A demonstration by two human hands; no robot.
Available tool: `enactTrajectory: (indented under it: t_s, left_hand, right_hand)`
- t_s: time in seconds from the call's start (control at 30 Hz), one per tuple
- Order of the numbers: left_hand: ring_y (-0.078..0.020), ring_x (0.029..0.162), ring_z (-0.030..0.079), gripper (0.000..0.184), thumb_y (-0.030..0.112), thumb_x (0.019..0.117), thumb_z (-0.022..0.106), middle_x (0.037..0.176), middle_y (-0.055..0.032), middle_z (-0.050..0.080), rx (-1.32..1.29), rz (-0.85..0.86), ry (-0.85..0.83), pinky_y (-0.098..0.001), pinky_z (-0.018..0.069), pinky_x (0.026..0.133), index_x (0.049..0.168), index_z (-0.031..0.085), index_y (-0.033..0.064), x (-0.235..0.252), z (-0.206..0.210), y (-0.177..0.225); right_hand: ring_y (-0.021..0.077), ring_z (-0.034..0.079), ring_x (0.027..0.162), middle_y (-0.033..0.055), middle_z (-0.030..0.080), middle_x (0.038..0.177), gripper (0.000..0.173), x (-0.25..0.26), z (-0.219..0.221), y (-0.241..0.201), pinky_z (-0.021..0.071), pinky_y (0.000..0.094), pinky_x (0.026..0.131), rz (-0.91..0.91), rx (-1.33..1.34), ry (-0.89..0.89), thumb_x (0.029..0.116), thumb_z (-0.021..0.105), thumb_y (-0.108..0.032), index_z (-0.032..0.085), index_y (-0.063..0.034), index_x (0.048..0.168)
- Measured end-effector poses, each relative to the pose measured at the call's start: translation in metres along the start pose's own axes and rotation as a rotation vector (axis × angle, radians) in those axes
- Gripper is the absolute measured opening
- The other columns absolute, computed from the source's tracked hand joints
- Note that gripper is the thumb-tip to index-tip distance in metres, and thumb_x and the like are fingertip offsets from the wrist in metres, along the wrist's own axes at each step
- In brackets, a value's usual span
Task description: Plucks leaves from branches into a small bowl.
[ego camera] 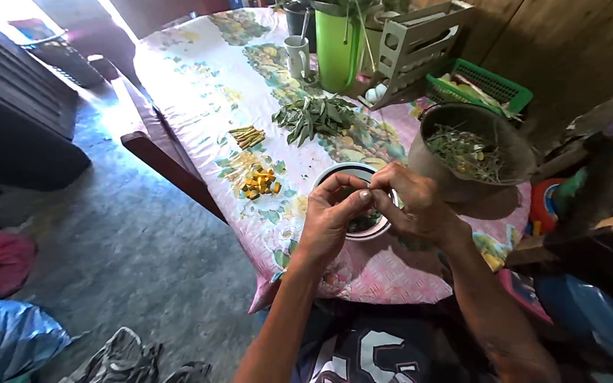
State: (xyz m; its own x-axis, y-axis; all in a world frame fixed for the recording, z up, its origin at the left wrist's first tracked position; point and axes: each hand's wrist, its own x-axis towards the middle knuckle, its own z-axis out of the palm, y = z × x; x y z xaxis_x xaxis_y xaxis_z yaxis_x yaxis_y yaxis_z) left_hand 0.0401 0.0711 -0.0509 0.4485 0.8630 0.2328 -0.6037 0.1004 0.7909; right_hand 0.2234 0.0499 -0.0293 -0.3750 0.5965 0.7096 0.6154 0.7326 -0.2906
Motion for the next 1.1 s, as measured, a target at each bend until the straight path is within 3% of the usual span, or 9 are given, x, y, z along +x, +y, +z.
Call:
enactTrajectory:
  t_s: [0.17, 0.27, 0.43, 0.53, 0.6, 0.67, 0.73, 0.87, 1.1]
  left_hand:
    - [-0.0109, 0.075, 0.063, 0.011, 0.003, 0.0936, 0.069, 0.094, -0.0070, 0.066, 0.194, 0.046, 0.026, -0.0261, 0.0564, 0.069, 0.104, 0.069, 0.0071, 0.000, 0.003, -0.002]
    - [-0.0138, 0.075, 0.065, 0.011, 0.001, 0.0940, 0.067, 0.092, -0.0088, 0.066, 0.237, 0.053, 0.007, -0.0297, 0.0591, 0.070, 0.104, 0.067, 0.0047, -0.001, 0.001, -0.002]
    - [-0.0169, 0.077, 0.068, 0.013, 0.002, 0.0949, 0.067, 0.092, -0.0102, 0.068, 0.196, 0.014, 0.017, -0.0347, 0.0613, 0.075, 0.108, 0.067, 0.0041, -0.003, -0.008, 0.000]
    - [-0.0179, 0.078, 0.068, 0.014, 0.002, 0.0943, 0.069, 0.094, -0.0107, 0.067, 0.188, 0.001, 0.030, -0.0353, 0.0613, 0.076, 0.108, 0.066, 0.0049, -0.001, -0.013, 0.003]
    - [-0.0181, 0.078, 0.068, 0.013, 0.003, 0.0945, 0.068, 0.095, -0.0105, 0.066, 0.175, -0.003, 0.042, -0.0354, 0.0612, 0.077, 0.106, 0.063, 0.0059, 0.000, -0.015, 0.003]
    - [-0.0178, 0.078, 0.068, 0.013, 0.002, 0.0944, 0.068, 0.092, -0.0098, 0.066, 0.146, -0.013, 0.057, -0.0349, 0.0610, 0.077, 0.104, 0.062, 0.0069, 0.001, -0.014, 0.003]
    - [-0.0174, 0.078, 0.069, 0.013, 0.001, 0.0939, 0.068, 0.091, -0.0093, 0.067, 0.128, -0.019, 0.067, -0.0345, 0.0614, 0.076, 0.103, 0.061, 0.0076, 0.003, -0.012, 0.002]
    - [-0.0180, 0.079, 0.069, 0.014, 0.001, 0.0939, 0.068, 0.094, -0.0103, 0.067, 0.137, -0.034, 0.070, -0.0346, 0.0613, 0.076, 0.104, 0.061, 0.0068, 0.003, -0.009, 0.001]
    - [-0.0155, 0.081, 0.069, 0.007, 0.003, 0.0966, 0.065, 0.095, -0.0085, 0.068, 0.052, -0.098, 0.082, -0.0339, 0.0618, 0.073, 0.103, 0.064, 0.0064, 0.003, -0.015, 0.004]
  right_hand:
    - [0.0153, 0.061, 0.070, 0.0093, 0.060, 0.083, 0.012, -0.002, 0.010, -0.002, 0.0505, 0.0260, 0.057, 0.002, -0.173, 0.036, 0.0928, 0.058, -0.013, 0.060, -0.0025, 0.087]
    - [0.0160, 0.059, 0.067, 0.0094, 0.060, 0.083, 0.014, -0.006, 0.004, -0.001, 0.0499, 0.0276, 0.055, 0.052, -0.248, 0.051, 0.0946, 0.056, -0.014, 0.060, -0.0028, 0.087]
    - [0.0299, 0.064, 0.071, 0.0187, 0.062, 0.088, 0.034, -0.031, -0.069, 0.007, 0.0533, 0.0471, 0.059, 0.360, -0.442, 0.008, 0.1055, 0.046, -0.028, 0.059, 0.0040, 0.106]
    - [0.0348, 0.064, 0.069, 0.0199, 0.062, 0.085, 0.039, -0.050, -0.114, 0.026, 0.0513, 0.0532, 0.058, 0.534, -0.626, 0.051, 0.1055, 0.042, -0.032, 0.060, 0.0024, 0.107]
    - [0.0407, 0.067, 0.080, 0.0226, 0.065, 0.097, 0.033, -0.058, -0.128, 0.042, 0.0530, 0.0601, 0.067, 0.651, -0.698, 0.003, 0.1046, 0.050, -0.030, 0.063, -0.0006, 0.113]
    - [0.0484, 0.065, 0.103, 0.0270, 0.063, 0.121, 0.039, -0.050, -0.123, 0.039, 0.0501, 0.0688, 0.084, 0.688, -0.668, -0.083, 0.1019, 0.057, -0.025, 0.060, -0.0026, 0.134]
    - [0.0448, 0.064, 0.112, 0.0251, 0.062, 0.129, 0.046, -0.029, -0.098, 0.021, 0.0509, 0.0652, 0.091, 0.542, -0.546, -0.128, 0.1012, 0.061, -0.027, 0.057, -0.0023, 0.140]
    - [0.0145, 0.066, 0.107, 0.0055, 0.068, 0.122, 0.041, -0.003, -0.029, 0.005, 0.0579, 0.0335, 0.092, 0.138, -0.030, -0.164, 0.0924, 0.072, -0.026, 0.068, -0.0076, 0.129]
    - [0.0133, 0.067, 0.103, 0.0073, 0.070, 0.110, 0.021, 0.017, 0.007, 0.013, 0.0580, 0.0277, 0.092, -0.063, 0.152, -0.135, 0.0898, 0.070, -0.007, 0.073, -0.0019, 0.110]
